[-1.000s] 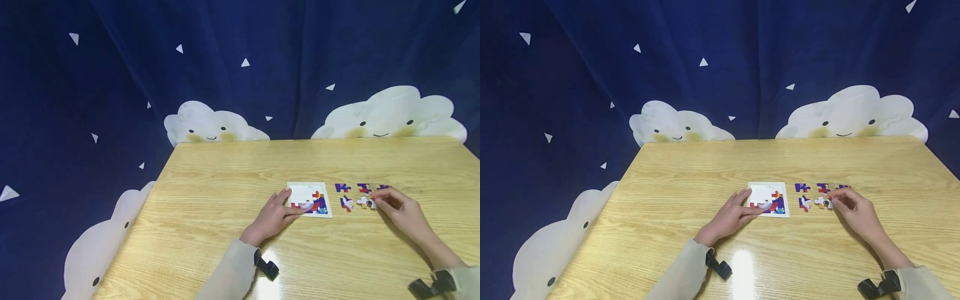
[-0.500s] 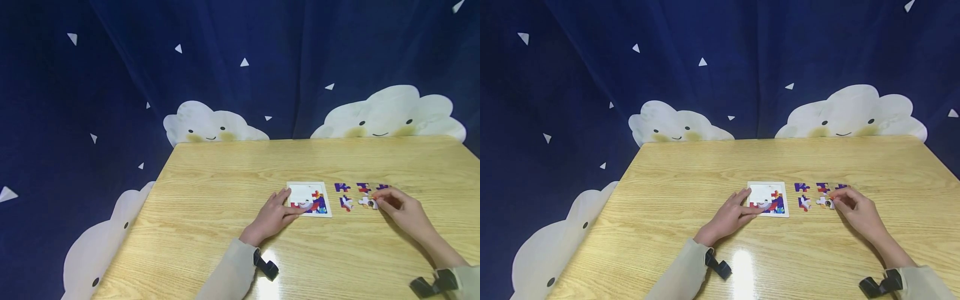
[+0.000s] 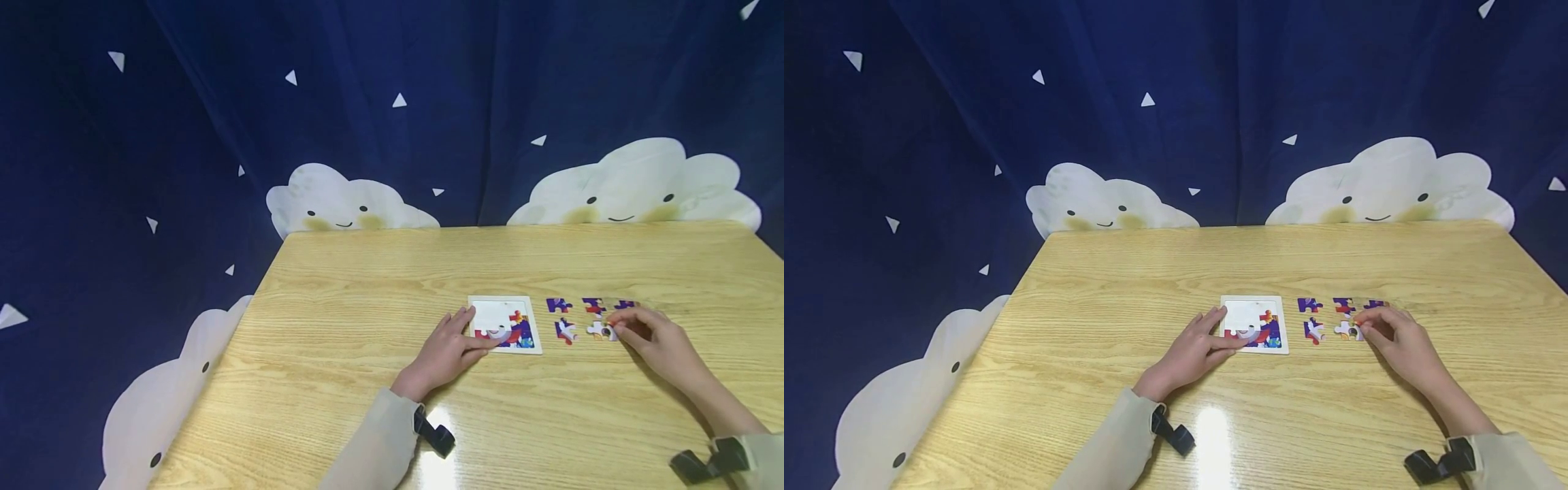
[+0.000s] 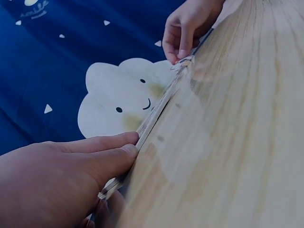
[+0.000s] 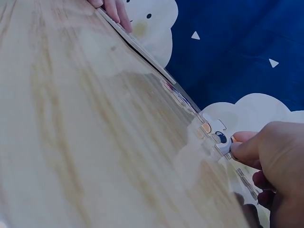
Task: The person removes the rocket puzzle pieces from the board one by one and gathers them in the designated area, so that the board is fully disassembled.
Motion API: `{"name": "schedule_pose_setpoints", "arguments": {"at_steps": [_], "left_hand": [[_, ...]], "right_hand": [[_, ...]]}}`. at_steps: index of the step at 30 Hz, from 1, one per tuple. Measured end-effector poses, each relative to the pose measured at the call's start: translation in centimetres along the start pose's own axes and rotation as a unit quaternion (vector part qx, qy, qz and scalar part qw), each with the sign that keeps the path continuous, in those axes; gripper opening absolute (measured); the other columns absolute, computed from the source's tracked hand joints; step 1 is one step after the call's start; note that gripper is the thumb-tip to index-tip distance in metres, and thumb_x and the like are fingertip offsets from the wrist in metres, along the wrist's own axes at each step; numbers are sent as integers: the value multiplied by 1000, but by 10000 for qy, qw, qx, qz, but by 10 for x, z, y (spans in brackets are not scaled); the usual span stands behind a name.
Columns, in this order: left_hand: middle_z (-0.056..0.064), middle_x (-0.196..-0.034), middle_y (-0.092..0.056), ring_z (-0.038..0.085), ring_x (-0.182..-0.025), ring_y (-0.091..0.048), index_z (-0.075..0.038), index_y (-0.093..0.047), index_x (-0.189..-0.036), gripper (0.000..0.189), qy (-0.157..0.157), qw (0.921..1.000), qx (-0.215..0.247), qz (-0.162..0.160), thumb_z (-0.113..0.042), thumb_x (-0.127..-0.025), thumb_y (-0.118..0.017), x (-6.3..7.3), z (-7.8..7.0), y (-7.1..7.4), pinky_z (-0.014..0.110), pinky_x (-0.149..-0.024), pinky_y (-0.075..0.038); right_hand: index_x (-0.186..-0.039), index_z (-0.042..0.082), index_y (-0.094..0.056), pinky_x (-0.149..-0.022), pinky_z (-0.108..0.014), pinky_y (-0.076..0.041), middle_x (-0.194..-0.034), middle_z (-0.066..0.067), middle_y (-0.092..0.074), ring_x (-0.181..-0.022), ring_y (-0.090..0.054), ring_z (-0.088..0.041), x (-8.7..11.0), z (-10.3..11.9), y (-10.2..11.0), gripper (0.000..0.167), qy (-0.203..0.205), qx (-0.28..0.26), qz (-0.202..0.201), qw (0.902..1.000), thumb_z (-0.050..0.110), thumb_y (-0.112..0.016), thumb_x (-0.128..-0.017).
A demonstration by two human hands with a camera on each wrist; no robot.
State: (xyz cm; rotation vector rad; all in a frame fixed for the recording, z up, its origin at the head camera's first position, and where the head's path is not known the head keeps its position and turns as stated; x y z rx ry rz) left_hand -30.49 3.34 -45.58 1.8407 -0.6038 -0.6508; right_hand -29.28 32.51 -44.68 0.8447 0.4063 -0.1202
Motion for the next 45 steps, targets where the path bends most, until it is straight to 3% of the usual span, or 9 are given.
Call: {"name": "schedule_pose_setpoints", "arguments": {"at_steps": [4,12,20,26,29,38,45], "left_hand": [[17,-159,-32,31,-149,-30,-36,-64,-127,29,24,10000,-4,10,-36,-100,-54,-1,0,0,49,-124,-27],[17,-159,-33,31,-149,-30,-37,-64,-127,29,28,10000,-8,-19,-37,-99,-55,-2,0,1,49,-124,-28],[19,-158,-34,33,-148,-31,-34,-66,-126,29,-11,9999,71,-101,-35,-99,-56,1,0,3,51,-123,-29],[19,-156,-36,34,-147,-33,-35,-66,-125,28,-60,9999,12,-156,-35,-99,-57,1,-1,2,51,-123,-29],[19,-156,-36,34,-147,-33,-35,-66,-125,28,-92,9998,-16,-166,-35,-99,-56,0,-2,2,51,-122,-30],[18,-157,-36,32,-148,-33,-35,-66,-126,28,-89,9999,-5,-114,-35,-99,-56,0,-1,1,50,-123,-29],[18,-157,-36,32,-148,-33,-36,-65,-126,29,-66,9999,-38,-117,-35,-100,-55,0,-1,1,50,-123,-30]], "right_hand": [[-102,6,-70,-55,-18,-31,-80,13,-60,-69,-39,4,-2,-1,-1,11,-61,129,139,9998,6,-65,-93],[-103,5,-70,-59,-9,-37,-94,-12,-67,-78,-41,20,-6,-3,-5,11,-156,291,424,9986,8,-64,-94],[-96,2,-66,-54,-14,-34,-81,5,-56,-69,-38,8,-6,1,-4,8,21,332,176,9993,1,-69,-88],[-106,1,-64,-52,-19,-35,-79,12,-51,-67,-40,2,-2,-17,0,21,-887,-62,311,9956,20,-64,-95],[-111,0,-63,-54,-16,-37,-81,16,-51,-69,-42,2,0,-18,3,28,-1028,-214,225,9942,24,-64,-95],[-99,4,-65,-56,-7,-39,-85,3,-51,-71,-42,10,-3,21,-11,18,13,-98,-286,9995,7,-76,-84],[-98,5,-67,-54,-11,-37,-84,1,-54,-69,-42,6,-10,38,-29,21,234,-182,-117,9995,6,-79,-80]]}}
Point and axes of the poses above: each hand's wrist, its own x-axis away from the middle knuckle, its own y-axis out of the back of the hand, z = x × y, the point moved 10 cm from there along -x, towards the middle knuckle
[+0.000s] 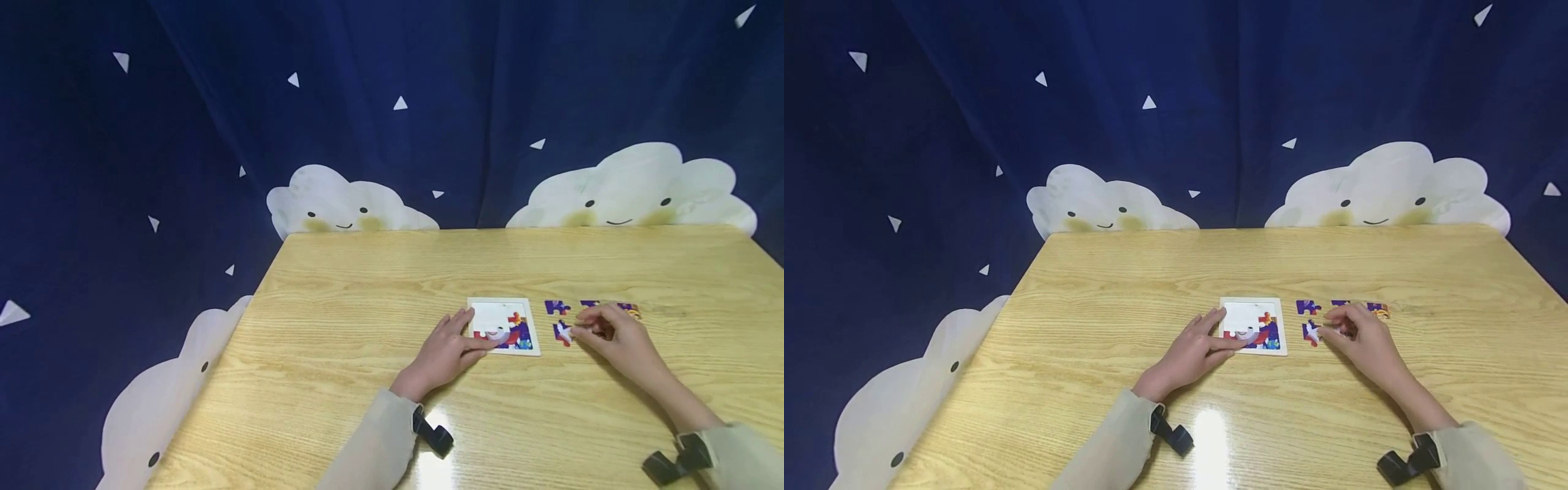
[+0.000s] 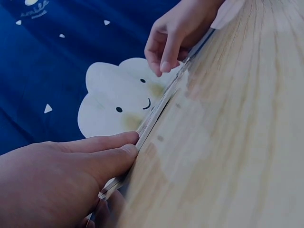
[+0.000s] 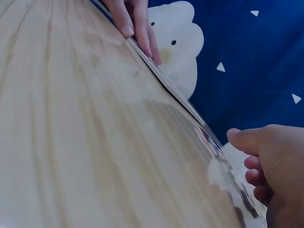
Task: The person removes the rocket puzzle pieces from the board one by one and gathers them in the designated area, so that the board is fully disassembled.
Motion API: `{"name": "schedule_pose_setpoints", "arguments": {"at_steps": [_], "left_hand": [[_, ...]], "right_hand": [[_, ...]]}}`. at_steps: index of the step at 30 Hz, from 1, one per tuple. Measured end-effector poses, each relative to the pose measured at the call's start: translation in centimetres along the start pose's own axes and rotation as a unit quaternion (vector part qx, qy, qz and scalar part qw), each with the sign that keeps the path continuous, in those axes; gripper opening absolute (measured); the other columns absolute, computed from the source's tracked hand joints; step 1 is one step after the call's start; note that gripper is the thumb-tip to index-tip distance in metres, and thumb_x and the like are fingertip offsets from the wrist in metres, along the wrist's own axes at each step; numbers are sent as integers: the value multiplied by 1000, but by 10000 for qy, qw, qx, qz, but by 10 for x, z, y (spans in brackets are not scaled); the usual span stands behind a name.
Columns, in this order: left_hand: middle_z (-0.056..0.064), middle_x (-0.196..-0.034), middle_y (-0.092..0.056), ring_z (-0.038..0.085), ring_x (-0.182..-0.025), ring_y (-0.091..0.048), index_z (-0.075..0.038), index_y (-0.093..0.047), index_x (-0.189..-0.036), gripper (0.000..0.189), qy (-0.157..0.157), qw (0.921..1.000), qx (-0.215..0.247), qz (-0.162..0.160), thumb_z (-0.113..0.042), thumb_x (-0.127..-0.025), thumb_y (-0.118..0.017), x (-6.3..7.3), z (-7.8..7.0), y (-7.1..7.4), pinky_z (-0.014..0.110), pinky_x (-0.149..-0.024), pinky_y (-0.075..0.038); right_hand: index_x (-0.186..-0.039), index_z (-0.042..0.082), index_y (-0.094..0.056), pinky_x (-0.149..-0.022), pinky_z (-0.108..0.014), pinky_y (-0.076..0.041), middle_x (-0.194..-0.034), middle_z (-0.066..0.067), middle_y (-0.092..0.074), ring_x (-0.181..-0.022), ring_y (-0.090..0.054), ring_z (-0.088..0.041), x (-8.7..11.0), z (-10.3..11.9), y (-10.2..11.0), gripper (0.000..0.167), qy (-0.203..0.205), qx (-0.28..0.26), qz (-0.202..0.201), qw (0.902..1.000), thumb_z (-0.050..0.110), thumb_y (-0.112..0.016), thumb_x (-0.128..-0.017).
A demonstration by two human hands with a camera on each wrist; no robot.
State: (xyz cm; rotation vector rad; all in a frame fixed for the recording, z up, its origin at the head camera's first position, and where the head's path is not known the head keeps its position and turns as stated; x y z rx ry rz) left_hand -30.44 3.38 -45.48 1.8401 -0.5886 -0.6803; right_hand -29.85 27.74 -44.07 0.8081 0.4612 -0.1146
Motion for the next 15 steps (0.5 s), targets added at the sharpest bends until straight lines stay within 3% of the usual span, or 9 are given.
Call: {"name": "schedule_pose_setpoints", "arguments": {"at_steps": [5,15], "left_hand": [[17,-157,-36,31,-147,-34,-37,-65,-126,28,-2,10000,-83,-10,-34,-100,-55,0,0,0,49,-123,-30],[18,-156,-37,33,-147,-34,-37,-65,-126,29,-17,10000,-87,-27,-35,-99,-55,1,-1,1,50,-122,-30]], "right_hand": [[-99,5,-67,-53,-13,-37,-83,0,-54,-68,-42,2,-7,12,-17,24,88,-37,231,9997,7,-80,-79],[-98,9,-68,-53,-13,-38,-80,2,-55,-68,-44,-2,-22,43,-50,25,787,-235,501,9954,6,-81,-77]]}}
Point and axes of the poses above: each hand's wrist, its own x-axis away from the middle knuckle, its own y-axis out of the back of the hand, z = x × y, the point moved 10 cm from there along -x, towards the middle knuckle
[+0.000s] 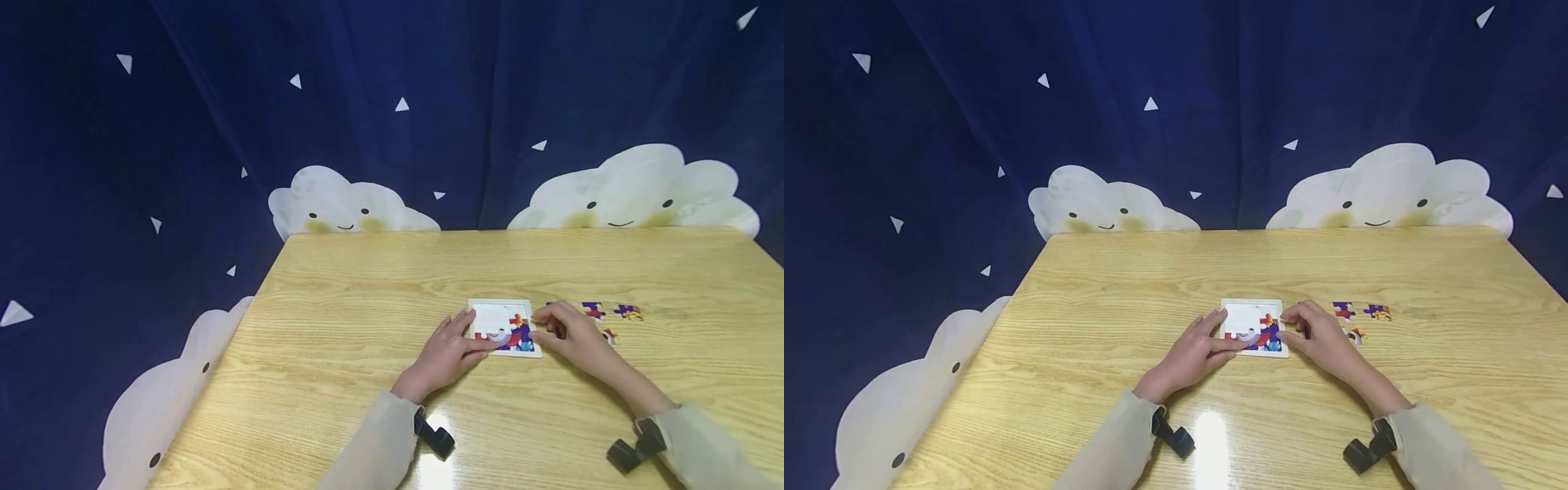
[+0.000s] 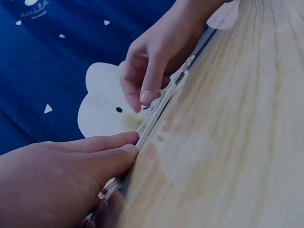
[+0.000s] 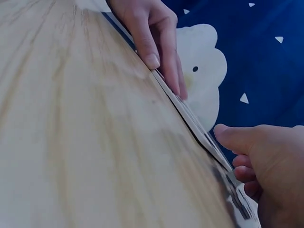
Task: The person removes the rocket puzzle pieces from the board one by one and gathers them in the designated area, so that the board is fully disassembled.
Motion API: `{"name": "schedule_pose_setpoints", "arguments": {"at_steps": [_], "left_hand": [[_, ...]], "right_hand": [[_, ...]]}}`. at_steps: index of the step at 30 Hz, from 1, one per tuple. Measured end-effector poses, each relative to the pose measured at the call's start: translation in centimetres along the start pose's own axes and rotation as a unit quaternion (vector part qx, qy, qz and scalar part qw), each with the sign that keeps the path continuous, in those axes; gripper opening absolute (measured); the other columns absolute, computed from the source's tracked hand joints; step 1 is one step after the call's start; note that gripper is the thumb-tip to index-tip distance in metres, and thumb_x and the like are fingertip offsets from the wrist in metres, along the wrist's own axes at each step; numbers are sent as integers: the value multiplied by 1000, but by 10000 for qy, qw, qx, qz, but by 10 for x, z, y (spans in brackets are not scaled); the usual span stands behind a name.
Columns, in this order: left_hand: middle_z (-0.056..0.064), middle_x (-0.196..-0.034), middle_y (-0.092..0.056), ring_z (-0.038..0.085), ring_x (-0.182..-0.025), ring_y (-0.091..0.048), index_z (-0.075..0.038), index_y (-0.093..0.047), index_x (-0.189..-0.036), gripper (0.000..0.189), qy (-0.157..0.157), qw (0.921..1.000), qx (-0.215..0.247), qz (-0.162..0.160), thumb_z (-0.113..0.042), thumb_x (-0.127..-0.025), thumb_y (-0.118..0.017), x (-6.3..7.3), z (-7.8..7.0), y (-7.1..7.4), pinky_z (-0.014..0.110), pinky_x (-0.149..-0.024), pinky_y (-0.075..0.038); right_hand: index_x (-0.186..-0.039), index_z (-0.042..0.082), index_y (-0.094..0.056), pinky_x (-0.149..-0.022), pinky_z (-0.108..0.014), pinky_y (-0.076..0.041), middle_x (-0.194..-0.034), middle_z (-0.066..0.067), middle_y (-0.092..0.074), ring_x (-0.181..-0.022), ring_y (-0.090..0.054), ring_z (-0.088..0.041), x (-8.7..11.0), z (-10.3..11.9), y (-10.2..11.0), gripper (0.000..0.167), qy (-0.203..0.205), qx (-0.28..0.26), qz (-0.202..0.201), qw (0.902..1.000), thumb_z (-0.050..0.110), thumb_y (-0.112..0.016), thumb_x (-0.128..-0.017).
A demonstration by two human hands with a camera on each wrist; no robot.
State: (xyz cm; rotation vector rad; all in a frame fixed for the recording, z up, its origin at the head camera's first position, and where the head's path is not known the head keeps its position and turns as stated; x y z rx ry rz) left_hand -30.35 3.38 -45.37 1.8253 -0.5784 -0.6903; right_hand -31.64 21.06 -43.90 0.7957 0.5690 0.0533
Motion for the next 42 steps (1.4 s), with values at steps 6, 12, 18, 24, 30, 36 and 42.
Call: {"name": "schedule_pose_setpoints", "arguments": {"at_steps": [6,12,18,24,30,36,42], "left_hand": [[17,-156,-38,33,-147,-35,-37,-65,-126,29,-1,10000,-42,-3,-36,-99,-55,0,1,-1,50,-122,-31],[16,-157,-37,32,-148,-33,-38,-64,-127,29,62,10000,40,41,-36,-99,-55,-1,2,-1,51,-123,-30],[16,-157,-36,31,-148,-33,-39,-63,-127,29,57,10000,40,51,-37,-100,-54,-2,2,-2,50,-123,-29],[16,-157,-36,33,-147,-35,-38,-64,-127,29,32,10000,22,25,-36,-100,-54,-1,1,-1,50,-123,-30],[17,-157,-37,33,-147,-34,-36,-66,-126,28,41,9999,82,44,-35,-99,-55,-1,0,0,51,-122,-30],[16,-157,-36,32,-148,-33,-38,-65,-127,29,111,9999,81,75,-36,-99,-55,-1,0,1,51,-123,-29],[16,-157,-36,31,-148,-33,-40,-64,-127,29,161,9998,88,68,-37,-99,-55,-1,1,-1,50,-123,-29]], "right_hand": [[-103,7,-68,-56,-16,-41,-85,0,-58,-72,-45,-2,-9,1,-13,27,-111,-51,396,9991,11,-80,-80],[-111,2,-66,-58,-18,-41,-89,-4,-57,-74,-44,-5,-16,0,-22,34,-286,-71,1013,9944,12,-79,-81],[-119,-1,-62,-60,-19,-38,-91,-6,-51,-77,-41,-9,-19,-6,-29,41,-715,-217,1662,9833,20,-76,-86],[-116,0,-58,-61,-20,-36,-92,-8,-46,-78,-40,-12,-21,-4,-33,37,-824,-437,1952,9763,19,-74,-88],[-112,-1,-52,-60,-19,-38,-91,-8,-46,-77,-40,-9,-23,0,-31,37,-580,-568,1858,9792,13,-75,-86],[-112,1,-50,-60,-18,-41,-92,-5,-46,-77,-40,-6,-22,3,-29,40,-252,-390,1460,9882,10,-76,-83],[-113,3,-50,-58,-16,-38,-91,-2,-46,-76,-39,-4,-19,11,-26,41,108,-194,1115,9935,5,-77,-82]]}}
Point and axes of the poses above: each hand's wrist, its own x-axis away from the middle knuckle, its own y-axis out of the back of the hand, z = x × y, the point moved 10 cm from there along -x, towards the middle knuckle
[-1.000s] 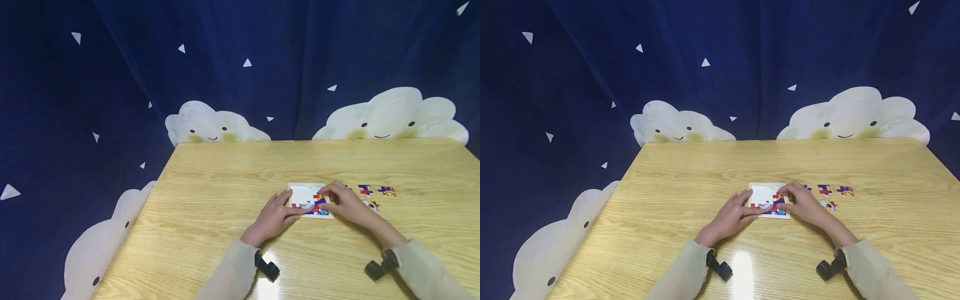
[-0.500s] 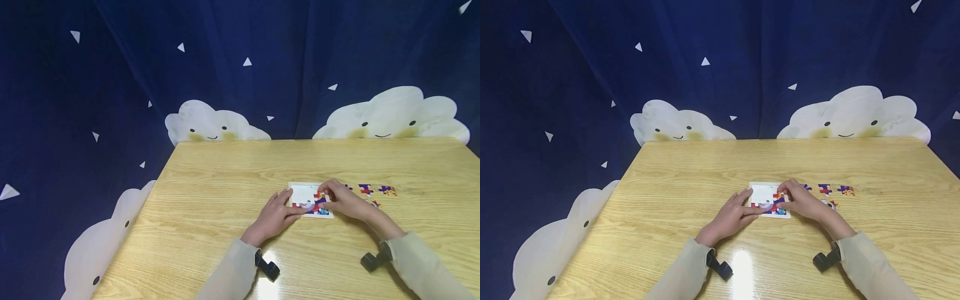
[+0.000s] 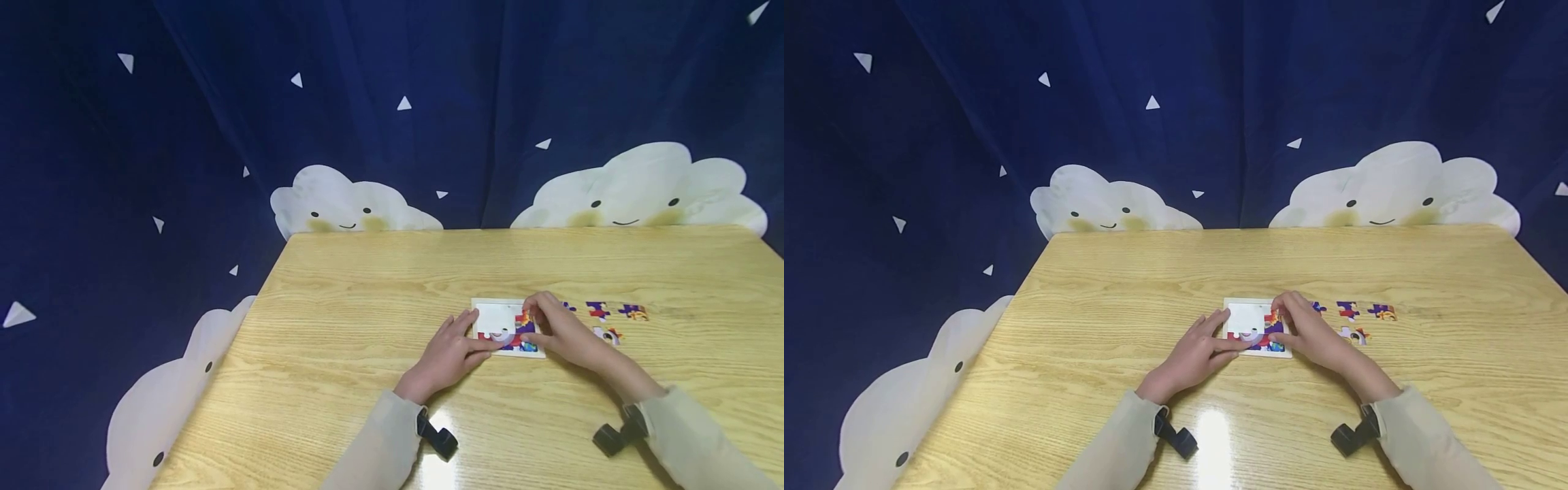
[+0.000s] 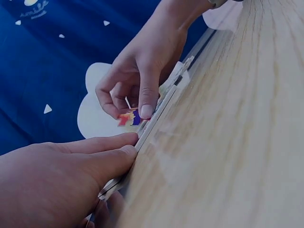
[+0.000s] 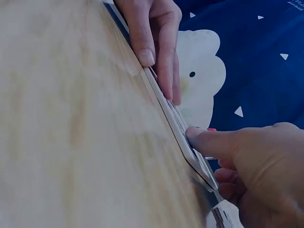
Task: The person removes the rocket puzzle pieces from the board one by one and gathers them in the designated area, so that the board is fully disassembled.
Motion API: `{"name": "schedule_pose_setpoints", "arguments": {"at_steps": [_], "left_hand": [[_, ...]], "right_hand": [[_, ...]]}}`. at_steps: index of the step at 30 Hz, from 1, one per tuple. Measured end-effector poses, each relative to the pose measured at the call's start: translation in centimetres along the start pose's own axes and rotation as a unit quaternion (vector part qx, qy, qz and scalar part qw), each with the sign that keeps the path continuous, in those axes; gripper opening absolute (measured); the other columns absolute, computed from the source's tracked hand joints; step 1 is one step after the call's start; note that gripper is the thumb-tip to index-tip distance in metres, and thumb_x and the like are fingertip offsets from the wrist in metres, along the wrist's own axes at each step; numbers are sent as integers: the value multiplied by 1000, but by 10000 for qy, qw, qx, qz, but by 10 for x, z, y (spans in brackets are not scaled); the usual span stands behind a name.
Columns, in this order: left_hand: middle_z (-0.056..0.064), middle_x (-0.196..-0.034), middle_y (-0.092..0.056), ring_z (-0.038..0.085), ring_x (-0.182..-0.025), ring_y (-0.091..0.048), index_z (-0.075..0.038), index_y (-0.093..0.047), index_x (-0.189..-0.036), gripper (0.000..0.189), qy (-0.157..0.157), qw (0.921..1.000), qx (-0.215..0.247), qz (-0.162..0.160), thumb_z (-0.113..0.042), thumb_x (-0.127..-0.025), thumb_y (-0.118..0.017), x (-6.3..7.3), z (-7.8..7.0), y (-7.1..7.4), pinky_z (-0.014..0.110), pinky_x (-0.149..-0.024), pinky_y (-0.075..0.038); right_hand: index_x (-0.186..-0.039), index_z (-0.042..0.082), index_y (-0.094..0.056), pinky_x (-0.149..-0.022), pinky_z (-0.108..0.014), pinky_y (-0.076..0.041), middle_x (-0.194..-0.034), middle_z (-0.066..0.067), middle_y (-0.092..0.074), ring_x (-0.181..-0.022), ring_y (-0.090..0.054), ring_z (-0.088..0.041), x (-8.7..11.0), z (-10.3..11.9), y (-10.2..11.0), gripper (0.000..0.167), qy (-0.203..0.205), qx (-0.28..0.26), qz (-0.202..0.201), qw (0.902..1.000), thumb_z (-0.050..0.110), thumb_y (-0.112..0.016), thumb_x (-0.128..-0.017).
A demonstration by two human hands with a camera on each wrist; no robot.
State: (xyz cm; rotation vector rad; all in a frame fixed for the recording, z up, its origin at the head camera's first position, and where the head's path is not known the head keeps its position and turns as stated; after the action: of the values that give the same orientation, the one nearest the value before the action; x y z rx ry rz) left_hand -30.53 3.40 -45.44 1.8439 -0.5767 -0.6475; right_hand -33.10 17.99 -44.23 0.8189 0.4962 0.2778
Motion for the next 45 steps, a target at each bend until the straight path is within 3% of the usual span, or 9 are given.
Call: {"name": "schedule_pose_setpoints", "arguments": {"at_steps": [9,16,26,37,45], "left_hand": [[15,-158,-35,31,-148,-33,-40,-63,-127,29,8,10000,68,-12,-37,-100,-54,1,0,0,51,-123,-29],[15,-158,-35,31,-148,-32,-38,-65,-126,28,-53,10000,-8,-15,-37,-100,-54,1,0,0,49,-123,-29],[16,-157,-36,31,-148,-33,-39,-64,-126,29,-98,9999,-120,-53,-38,-99,-54,1,0,-1,49,-123,-30],[13,-159,-35,28,-148,-33,-43,-62,-128,29,74,9999,-121,66,-39,-100,-52,0,2,-2,49,-123,-29],[14,-159,-34,29,-149,-32,-44,-61,-128,30,130,9998,-120,104,-39,-100,-53,0,2,-2,48,-124,-28]], "right_hand": [[-115,2,-50,-57,-14,-37,-86,3,-47,-73,-39,-1,13,17,6,45,749,244,-587,9952,-8,-74,-78],[-116,2,-52,-56,-13,-40,-82,4,-51,-71,-41,4,18,18,7,45,870,79,-806,9929,-16,-69,-78],[-120,5,-55,-59,-16,-46,-86,0,-59,-73,-49,1,17,6,10,38,223,-333,-869,9954,-10,-64,-87],[-125,4,-55,-66,-13,-50,-91,-8,-61,-78,-58,-2,18,0,12,35,-151,-1179,-845,9893,-7,-59,-92],[-124,4,-56,-67,-12,-49,-93,-4,-59,-81,-56,-1,22,-3,15,34,-334,-1247,-884,9877,-9,-57,-92]]}}
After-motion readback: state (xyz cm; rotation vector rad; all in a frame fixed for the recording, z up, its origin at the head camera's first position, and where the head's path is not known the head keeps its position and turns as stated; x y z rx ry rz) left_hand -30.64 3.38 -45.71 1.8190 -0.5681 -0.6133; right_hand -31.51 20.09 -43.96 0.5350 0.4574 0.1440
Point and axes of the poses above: each hand's wrist, its own x-axis away from the middle knuckle, its own y-axis out of the back of the hand, z = x × y, the point moved 10 cm from there along -x, towards the middle knuckle
